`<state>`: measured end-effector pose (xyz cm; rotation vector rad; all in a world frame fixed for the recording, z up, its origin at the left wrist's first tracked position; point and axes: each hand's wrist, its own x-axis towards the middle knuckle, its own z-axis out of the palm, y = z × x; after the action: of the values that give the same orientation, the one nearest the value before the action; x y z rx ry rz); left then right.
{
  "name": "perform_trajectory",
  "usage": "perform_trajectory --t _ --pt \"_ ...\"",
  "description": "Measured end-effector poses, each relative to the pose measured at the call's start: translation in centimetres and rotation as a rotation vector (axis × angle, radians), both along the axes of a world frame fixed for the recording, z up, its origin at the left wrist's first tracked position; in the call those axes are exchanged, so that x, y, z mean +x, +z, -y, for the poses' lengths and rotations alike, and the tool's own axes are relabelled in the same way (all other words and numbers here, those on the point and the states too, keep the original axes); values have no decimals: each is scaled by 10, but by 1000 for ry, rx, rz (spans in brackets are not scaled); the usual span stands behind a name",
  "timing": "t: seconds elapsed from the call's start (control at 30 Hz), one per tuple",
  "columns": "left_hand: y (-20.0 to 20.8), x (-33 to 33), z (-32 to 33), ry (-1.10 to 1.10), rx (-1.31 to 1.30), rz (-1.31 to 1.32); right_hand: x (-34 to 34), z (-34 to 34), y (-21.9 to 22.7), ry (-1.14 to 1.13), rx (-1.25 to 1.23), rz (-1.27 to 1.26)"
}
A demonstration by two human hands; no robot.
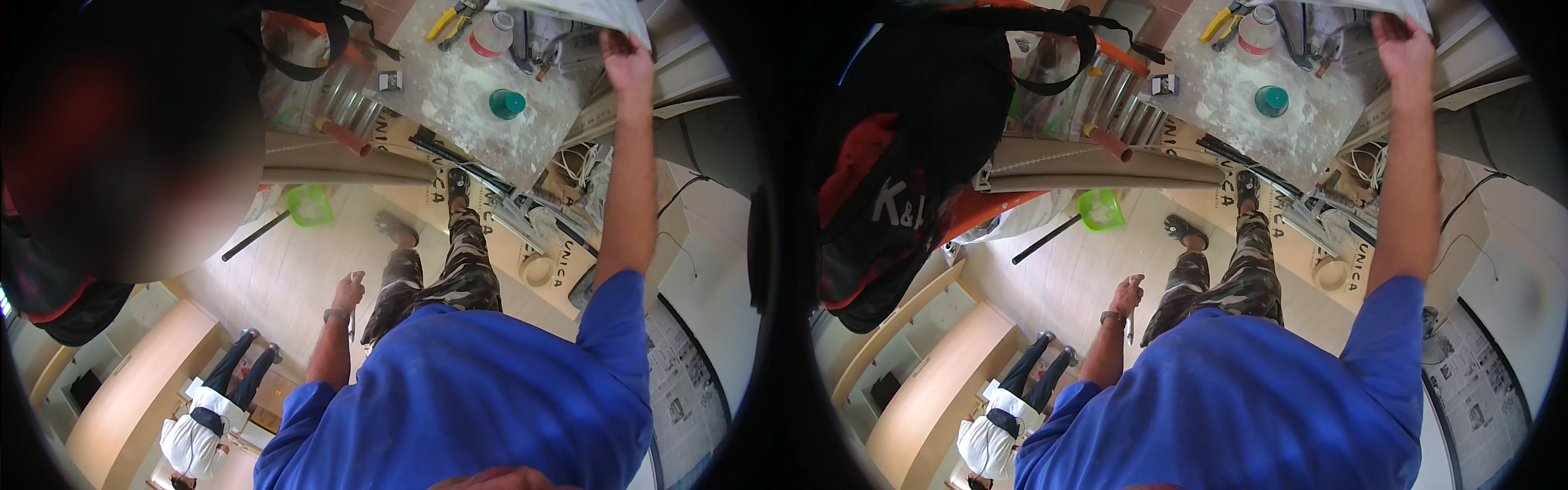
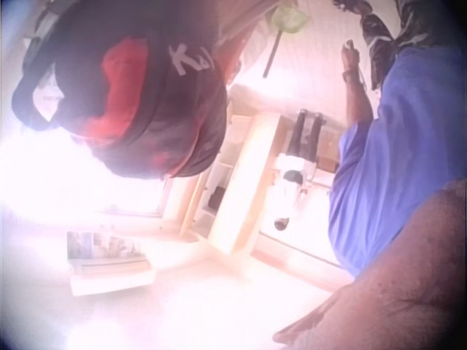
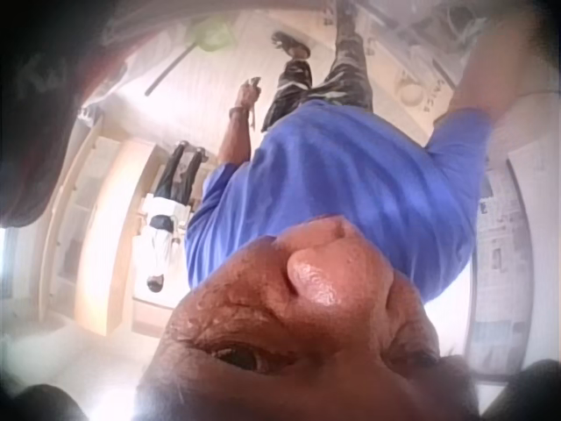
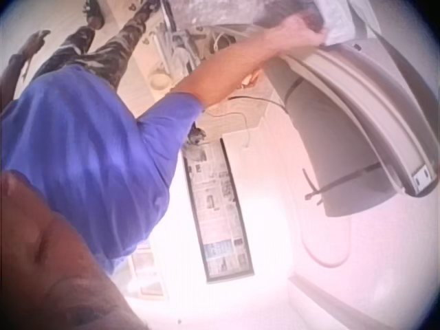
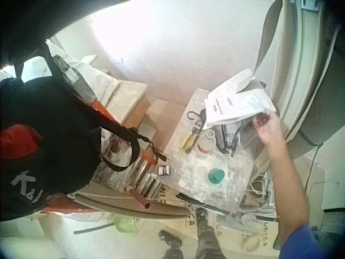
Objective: The person retrieves a utility knife from a green bag and a backpack, then walks to a door frame. They use the knife to scrape or cut along the door frame edges while holding the door in place.
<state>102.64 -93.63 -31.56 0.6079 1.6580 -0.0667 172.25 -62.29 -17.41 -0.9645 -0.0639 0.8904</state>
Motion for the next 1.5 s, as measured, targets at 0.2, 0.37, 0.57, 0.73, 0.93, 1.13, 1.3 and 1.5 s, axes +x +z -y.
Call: perform_trajectory --t 0.2,0.37,0.57,0.73,0.93,1.13,1.3,1.5 --pt "10 25 -16 28 6 63 -56 81 -95 16 -201 -100" --pt "18 55 -42 -233 159 104 -62 137 -150 9 -455 -53" --pt "37 89 -72 -499 359 173 -49 170 -181 46 -570 54" --pt "67 122 -85 -358 265 211 -59 196 -180 100 -592 33" --pt "72 164 -76 33 466 375 -153 255 -137 915 -570 287" --pt "147 210 -87 276 735 490 -316 257 -43 1566 -266 -33" --pt "158 170 -61 461 893 353 -365 248 -9 1860 -256 10" --pt "215 47 4 401 1175 7 -384 276 4 2049 -23 1174"
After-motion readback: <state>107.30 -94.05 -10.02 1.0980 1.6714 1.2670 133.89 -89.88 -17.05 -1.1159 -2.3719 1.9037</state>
